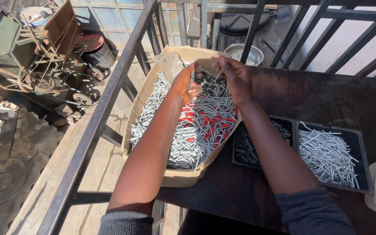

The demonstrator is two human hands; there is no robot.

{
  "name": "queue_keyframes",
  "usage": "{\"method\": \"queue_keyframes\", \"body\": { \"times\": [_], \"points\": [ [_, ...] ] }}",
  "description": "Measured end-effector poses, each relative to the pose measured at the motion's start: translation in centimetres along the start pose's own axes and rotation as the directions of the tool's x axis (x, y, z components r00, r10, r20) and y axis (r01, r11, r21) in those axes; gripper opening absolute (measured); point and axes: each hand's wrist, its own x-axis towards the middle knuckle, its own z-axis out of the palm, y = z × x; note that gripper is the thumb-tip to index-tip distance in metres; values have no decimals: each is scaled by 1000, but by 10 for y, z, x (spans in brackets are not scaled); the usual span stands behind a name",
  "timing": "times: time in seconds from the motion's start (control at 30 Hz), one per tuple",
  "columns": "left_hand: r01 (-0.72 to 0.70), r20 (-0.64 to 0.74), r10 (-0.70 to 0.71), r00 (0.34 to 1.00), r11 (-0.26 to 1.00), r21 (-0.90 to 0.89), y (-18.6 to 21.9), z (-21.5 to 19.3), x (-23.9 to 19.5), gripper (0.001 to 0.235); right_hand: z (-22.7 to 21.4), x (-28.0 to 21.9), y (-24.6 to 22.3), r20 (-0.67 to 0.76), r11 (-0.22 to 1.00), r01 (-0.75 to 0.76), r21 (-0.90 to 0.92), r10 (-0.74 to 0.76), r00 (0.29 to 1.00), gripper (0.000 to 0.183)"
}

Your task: The person repeatedly picks up small black plastic sleeves and silver metal pins from a cardboard box. They insert the pins into the sleeves by hand and place the assembled fasteners into a black plastic tray on the table.

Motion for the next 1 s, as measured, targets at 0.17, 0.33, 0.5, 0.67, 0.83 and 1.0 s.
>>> {"method": "queue_keyframes", "body": {
  "times": [0.17, 0.33, 0.5, 0.67, 0.83, 1.0],
  "points": [
    [-100, -36, 96, 995, 983, -154, 36, 17, -44, 26, 22, -12, -18, 146, 993, -94, -73, 104, 984, 33],
    [-150, -52, 143, 988, 973, -176, 14, -24, 16, 29, 5, 35, 35, 55, 987, -158, 12, 157, 986, 39],
    [-190, -202, 142, 969, 952, -241, 15, -18, 23, 34, 1, 50, 60, 196, 602, -68, -796, 362, 911, 40],
    [-218, -199, 154, 968, 908, -357, 26, -17, 21, 36, 13, 55, 61, 257, 355, 114, -928, 387, 886, 57],
    [-243, -130, 207, 970, 867, -435, 26, -22, 21, 30, 12, 49, 55, 293, 402, 142, -905, 345, 892, 44],
    [-232, -80, 221, 972, 840, -491, 26, -20, 15, 35, 18, 51, 58, 361, 278, 276, -920, 328, 873, 44]
  ]
}}
